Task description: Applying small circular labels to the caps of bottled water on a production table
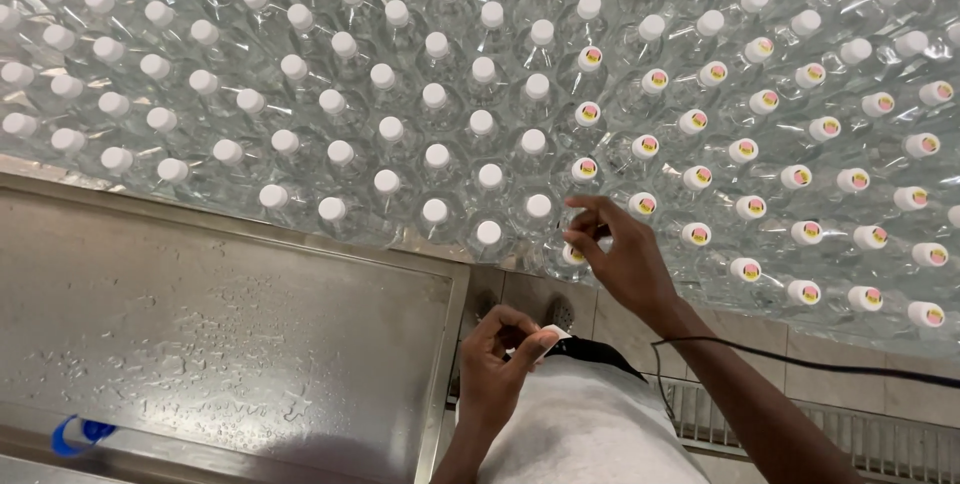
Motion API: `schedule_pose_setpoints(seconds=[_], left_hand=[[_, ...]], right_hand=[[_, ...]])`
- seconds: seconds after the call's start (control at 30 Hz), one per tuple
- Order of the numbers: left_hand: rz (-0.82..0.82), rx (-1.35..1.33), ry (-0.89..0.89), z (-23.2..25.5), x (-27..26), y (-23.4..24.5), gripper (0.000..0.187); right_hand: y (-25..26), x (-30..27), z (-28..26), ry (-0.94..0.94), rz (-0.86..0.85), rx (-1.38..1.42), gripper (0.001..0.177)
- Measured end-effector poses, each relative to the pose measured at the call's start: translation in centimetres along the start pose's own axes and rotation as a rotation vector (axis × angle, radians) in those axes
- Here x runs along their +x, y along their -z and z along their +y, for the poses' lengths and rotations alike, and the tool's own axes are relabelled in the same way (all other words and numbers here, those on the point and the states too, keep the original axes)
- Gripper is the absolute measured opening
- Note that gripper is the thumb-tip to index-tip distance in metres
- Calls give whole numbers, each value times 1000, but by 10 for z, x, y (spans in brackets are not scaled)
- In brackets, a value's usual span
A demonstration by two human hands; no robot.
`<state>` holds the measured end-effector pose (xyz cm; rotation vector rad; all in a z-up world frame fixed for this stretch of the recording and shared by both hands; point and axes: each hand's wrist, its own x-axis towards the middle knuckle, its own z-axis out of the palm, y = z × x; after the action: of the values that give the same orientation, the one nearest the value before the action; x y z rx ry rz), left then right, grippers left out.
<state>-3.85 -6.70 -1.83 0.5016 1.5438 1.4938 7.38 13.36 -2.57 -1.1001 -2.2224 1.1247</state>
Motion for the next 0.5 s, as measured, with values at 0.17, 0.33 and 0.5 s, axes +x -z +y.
schedule_pose_setpoints(seconds=[0.17, 0.33, 0.5], left_hand=[[-10, 5, -10, -2, 0, 6, 28], [10, -17, -16, -12, 4, 18, 28], [-9, 9, -17, -13, 10, 25, 29]], right_hand=[[-5, 29, -14, 19, -20, 123, 10], [-12, 41, -6, -58, -115, 85, 14], [-19, 43, -3, 36, -87, 8, 13]])
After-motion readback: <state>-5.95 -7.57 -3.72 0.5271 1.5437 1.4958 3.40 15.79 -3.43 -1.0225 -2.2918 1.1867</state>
